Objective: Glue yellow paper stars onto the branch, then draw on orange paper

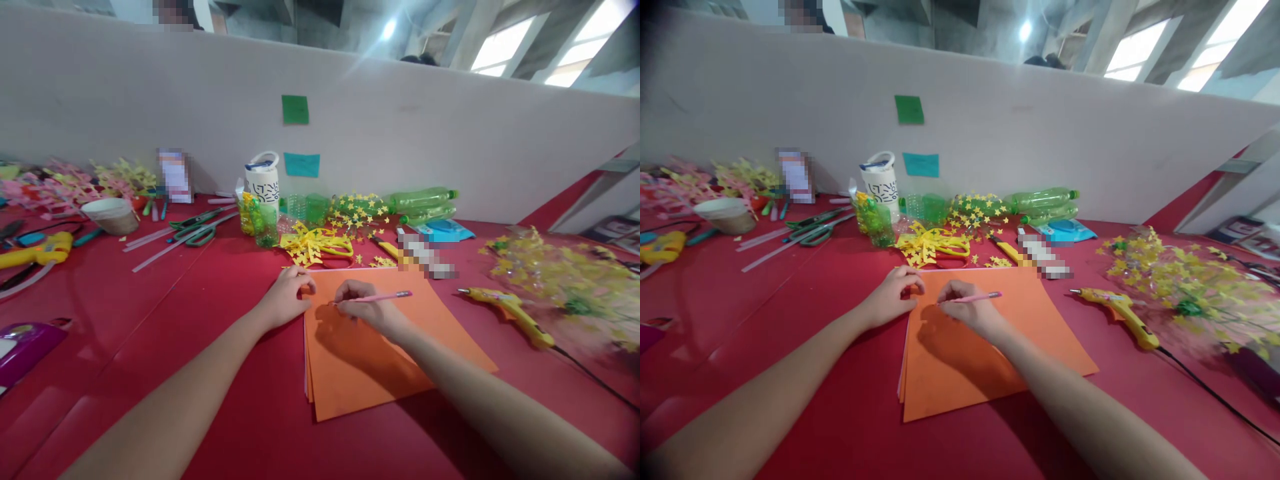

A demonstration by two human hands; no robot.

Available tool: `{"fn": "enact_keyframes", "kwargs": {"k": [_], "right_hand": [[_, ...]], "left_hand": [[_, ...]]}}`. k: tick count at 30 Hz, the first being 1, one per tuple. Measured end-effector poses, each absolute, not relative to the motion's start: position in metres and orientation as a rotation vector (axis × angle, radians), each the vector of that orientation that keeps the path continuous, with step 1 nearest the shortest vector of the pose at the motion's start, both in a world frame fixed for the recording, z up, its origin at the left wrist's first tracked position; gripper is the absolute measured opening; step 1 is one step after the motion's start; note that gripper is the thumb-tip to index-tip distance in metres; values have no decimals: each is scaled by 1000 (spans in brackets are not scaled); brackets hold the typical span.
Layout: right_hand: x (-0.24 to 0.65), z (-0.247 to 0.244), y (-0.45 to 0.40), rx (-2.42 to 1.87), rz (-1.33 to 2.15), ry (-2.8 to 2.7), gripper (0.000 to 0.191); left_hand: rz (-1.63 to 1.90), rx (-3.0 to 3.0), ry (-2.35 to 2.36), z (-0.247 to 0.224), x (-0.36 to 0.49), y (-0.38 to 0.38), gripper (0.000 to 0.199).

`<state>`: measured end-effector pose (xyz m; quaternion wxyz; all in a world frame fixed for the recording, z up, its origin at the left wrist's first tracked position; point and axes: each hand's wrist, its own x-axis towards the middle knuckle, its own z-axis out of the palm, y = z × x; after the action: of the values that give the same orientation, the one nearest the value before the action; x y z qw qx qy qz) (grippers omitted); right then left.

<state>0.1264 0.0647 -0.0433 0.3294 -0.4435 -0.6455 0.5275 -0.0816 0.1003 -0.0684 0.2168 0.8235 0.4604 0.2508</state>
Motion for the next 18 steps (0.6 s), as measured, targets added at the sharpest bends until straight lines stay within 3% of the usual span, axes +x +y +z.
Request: {"fn": "enact_keyframes", "kwargs": {"k": [5,18], "right_hand": [[127,-65,66,-1239,1310,-1619,7],[129,-66,62,-1211,1327,-1639,9]], "left_hand": [[692,2294,1273,-68,-81,99,16],[621,2307,1248,-63,-82,95,22]]}}
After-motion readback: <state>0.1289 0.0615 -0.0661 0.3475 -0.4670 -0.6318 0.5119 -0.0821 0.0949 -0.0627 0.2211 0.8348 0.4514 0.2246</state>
